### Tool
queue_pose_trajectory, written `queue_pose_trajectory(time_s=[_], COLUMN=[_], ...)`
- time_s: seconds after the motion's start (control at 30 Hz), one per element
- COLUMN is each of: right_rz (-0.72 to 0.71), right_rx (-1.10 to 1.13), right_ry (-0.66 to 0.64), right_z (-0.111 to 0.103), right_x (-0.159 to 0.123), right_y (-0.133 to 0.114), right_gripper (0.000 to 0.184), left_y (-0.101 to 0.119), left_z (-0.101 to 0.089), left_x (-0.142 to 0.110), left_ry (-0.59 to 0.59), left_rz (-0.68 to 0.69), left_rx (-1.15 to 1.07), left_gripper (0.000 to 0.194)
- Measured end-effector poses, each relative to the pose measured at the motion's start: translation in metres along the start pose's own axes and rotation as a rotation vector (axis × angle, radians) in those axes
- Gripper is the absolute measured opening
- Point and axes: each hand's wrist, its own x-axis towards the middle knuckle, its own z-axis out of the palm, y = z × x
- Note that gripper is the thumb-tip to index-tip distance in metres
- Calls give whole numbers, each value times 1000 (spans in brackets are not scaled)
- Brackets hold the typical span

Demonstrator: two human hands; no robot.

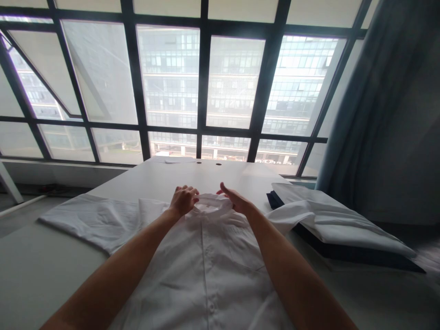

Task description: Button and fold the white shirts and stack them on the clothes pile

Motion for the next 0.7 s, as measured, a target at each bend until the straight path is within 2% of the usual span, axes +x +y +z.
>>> queue_pose_trajectory(time_s=[0.07, 0.13, 0.2, 0.3, 0.37, 0.47, 0.57, 0.63, 0.7], right_rz=[-125, -249, -365, -482, -494, -445, -372, -334, -286], right_rx=[-233, -441, -557, -641, -693, -658, -470, -340, -227], right_ry=[37, 95, 136, 145, 210, 298, 275, 275, 277], right_z=[0, -1, -2, -5, -7, -10, -13, -16, -18], right_x=[0, 3, 6, 8, 7, 7, 8, 8, 6], right_y=[1, 3, 4, 3, 2, 1, 2, 3, 3], right_gripper=[51, 39, 28, 32, 37, 47, 57, 62, 65], left_y=[-9, -14, -17, -20, -24, -32, -45, -54, -62], left_z=[-3, -5, -6, -5, -2, 2, 2, 1, 1], left_x=[0, -1, -2, -1, 2, 8, 11, 8, 3], left_ry=[-46, -63, -85, -125, -117, -78, -85, -165, -311], left_rz=[-29, -45, -46, -37, -56, -117, -132, -94, -44], left_rx=[3, 5, 11, -2, -64, -281, -518, -598, -592], left_gripper=[18, 23, 26, 29, 29, 44, 65, 71, 69])
